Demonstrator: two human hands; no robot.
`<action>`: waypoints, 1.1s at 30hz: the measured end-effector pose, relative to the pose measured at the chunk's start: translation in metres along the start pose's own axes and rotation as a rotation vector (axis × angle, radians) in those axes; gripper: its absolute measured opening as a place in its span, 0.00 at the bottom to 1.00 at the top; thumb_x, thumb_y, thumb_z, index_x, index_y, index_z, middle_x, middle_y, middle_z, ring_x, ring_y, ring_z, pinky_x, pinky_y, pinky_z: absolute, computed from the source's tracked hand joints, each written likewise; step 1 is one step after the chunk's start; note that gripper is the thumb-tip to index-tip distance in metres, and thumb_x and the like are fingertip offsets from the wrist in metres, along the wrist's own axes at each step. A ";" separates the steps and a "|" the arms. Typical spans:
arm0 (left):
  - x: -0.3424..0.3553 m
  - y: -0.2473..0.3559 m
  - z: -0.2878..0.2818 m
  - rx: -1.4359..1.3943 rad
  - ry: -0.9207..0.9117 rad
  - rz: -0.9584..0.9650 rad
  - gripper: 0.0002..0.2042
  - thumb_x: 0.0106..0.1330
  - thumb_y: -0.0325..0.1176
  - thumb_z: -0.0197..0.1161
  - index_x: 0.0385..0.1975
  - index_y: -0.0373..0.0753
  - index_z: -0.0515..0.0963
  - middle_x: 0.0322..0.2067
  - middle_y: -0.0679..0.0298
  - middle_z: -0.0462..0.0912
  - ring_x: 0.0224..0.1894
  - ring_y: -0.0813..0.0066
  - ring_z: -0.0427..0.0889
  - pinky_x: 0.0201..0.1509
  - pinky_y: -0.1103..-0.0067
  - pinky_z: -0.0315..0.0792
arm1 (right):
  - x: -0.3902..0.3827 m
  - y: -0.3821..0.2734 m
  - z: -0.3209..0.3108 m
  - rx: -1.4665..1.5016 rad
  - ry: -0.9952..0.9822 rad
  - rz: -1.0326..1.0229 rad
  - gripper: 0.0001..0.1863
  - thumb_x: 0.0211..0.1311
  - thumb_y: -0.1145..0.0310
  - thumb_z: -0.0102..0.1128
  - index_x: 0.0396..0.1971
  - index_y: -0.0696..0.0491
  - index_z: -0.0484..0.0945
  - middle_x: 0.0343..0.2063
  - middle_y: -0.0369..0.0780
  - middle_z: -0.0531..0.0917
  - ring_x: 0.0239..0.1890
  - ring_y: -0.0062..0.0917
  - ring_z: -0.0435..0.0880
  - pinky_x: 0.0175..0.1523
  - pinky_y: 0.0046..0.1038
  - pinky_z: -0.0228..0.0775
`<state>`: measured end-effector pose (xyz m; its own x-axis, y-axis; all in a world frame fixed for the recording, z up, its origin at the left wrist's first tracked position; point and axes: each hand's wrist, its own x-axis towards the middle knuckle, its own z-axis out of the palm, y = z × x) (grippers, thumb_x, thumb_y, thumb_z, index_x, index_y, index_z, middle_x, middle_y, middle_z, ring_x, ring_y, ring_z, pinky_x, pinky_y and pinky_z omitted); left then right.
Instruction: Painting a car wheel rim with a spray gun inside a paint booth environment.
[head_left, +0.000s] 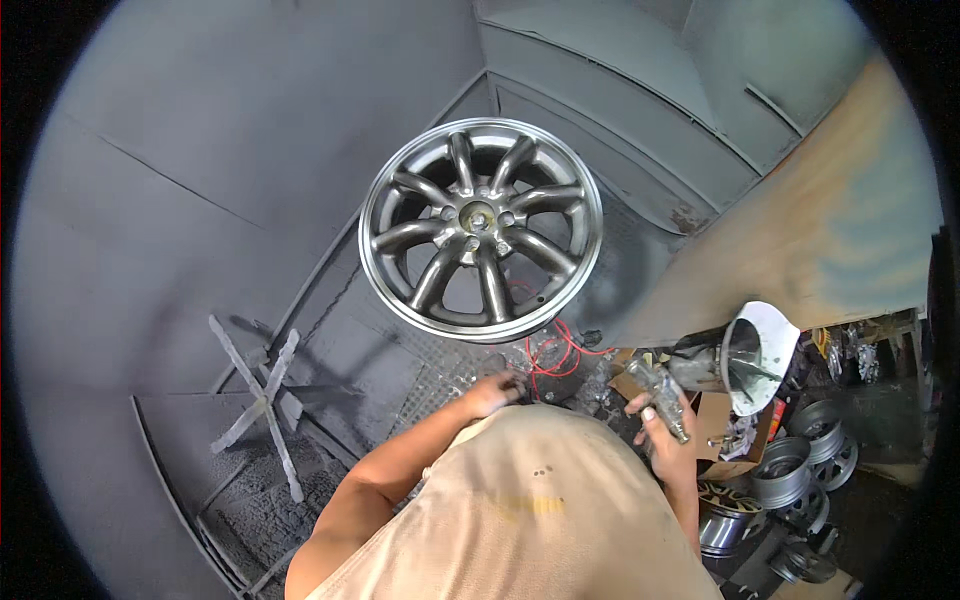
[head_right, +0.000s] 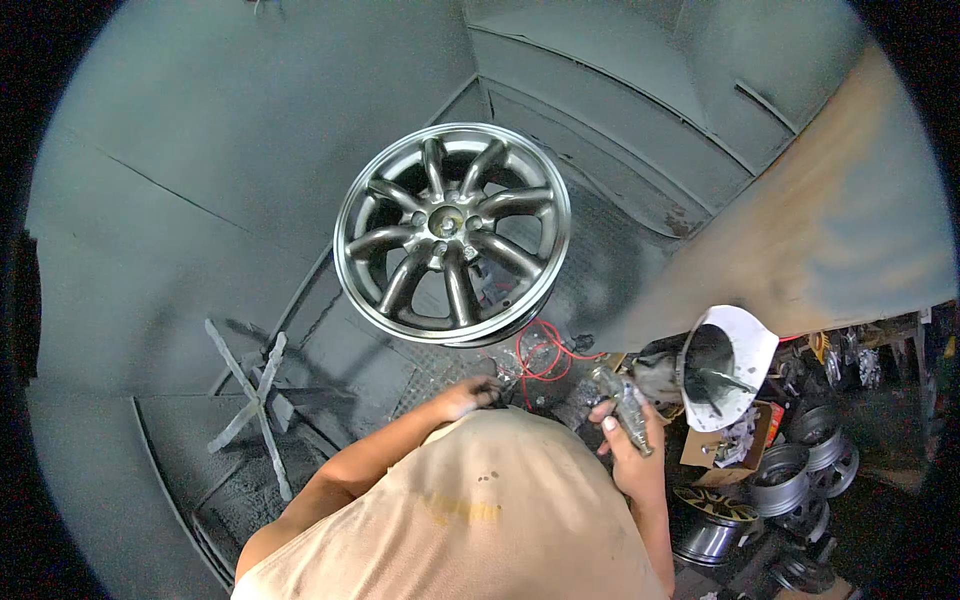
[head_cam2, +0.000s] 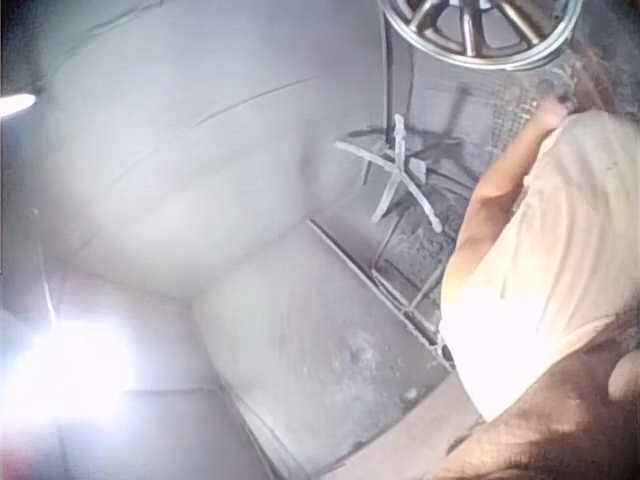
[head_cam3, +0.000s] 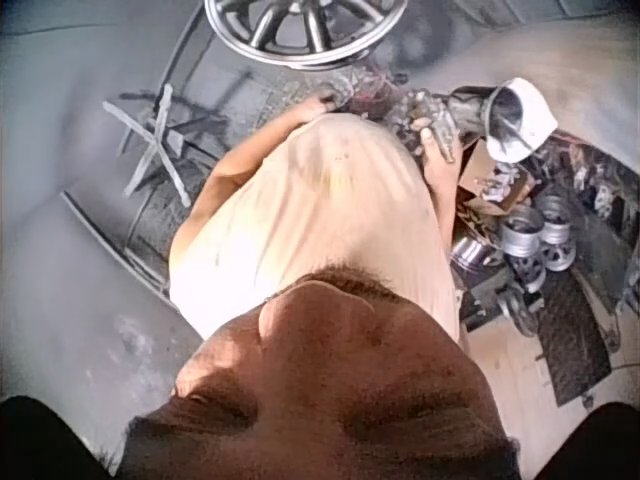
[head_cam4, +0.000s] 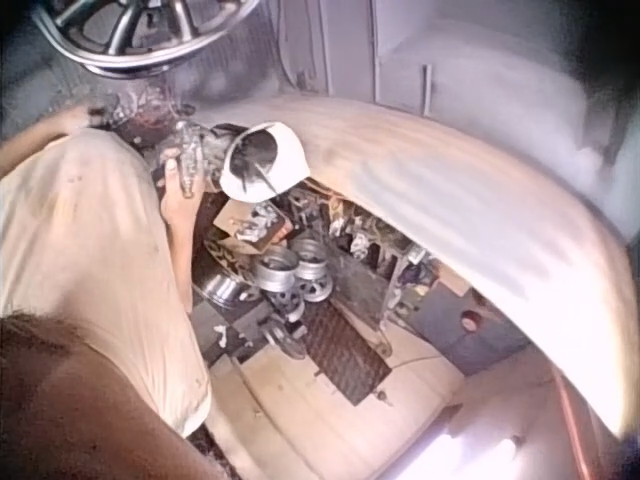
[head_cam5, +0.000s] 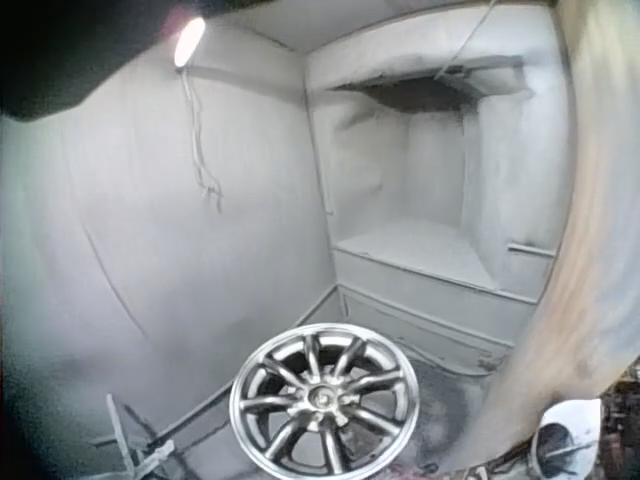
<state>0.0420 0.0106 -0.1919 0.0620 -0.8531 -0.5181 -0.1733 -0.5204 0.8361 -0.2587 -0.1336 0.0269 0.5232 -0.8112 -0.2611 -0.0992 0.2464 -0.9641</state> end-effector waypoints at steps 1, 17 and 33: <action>-0.003 0.007 0.004 0.010 0.009 -0.006 0.20 0.73 0.41 0.59 0.59 0.37 0.77 0.55 0.54 0.82 0.59 0.60 0.78 0.67 0.68 0.68 | 0.000 0.004 -0.004 0.014 -0.037 0.015 0.28 0.69 0.62 0.63 0.64 0.58 0.70 0.41 0.36 0.84 0.41 0.19 0.83 0.34 0.20 0.75; -0.032 -0.066 -0.127 -0.729 0.538 -0.373 0.29 0.79 0.58 0.40 0.61 0.41 0.74 0.57 0.58 0.82 0.56 0.61 0.79 0.59 0.63 0.71 | 0.056 -0.112 0.033 0.030 -0.349 -0.079 0.40 0.68 0.52 0.66 0.71 0.58 0.63 0.31 0.37 0.80 0.37 0.25 0.85 0.32 0.22 0.80; 0.026 -0.049 -0.330 -0.890 0.594 -0.094 0.16 0.77 0.40 0.55 0.53 0.33 0.77 0.44 0.58 0.85 0.44 0.67 0.85 0.48 0.70 0.81 | 0.168 -0.197 0.239 -0.333 -0.086 -0.092 0.22 0.66 0.63 0.68 0.56 0.59 0.79 0.29 0.33 0.83 0.28 0.15 0.80 0.32 0.20 0.72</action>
<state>0.3762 0.0015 -0.1872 0.5476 -0.5653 -0.6169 0.6203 -0.2205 0.7527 0.0514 -0.1916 0.1850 0.6111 -0.7706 -0.1809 -0.3110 -0.0236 -0.9501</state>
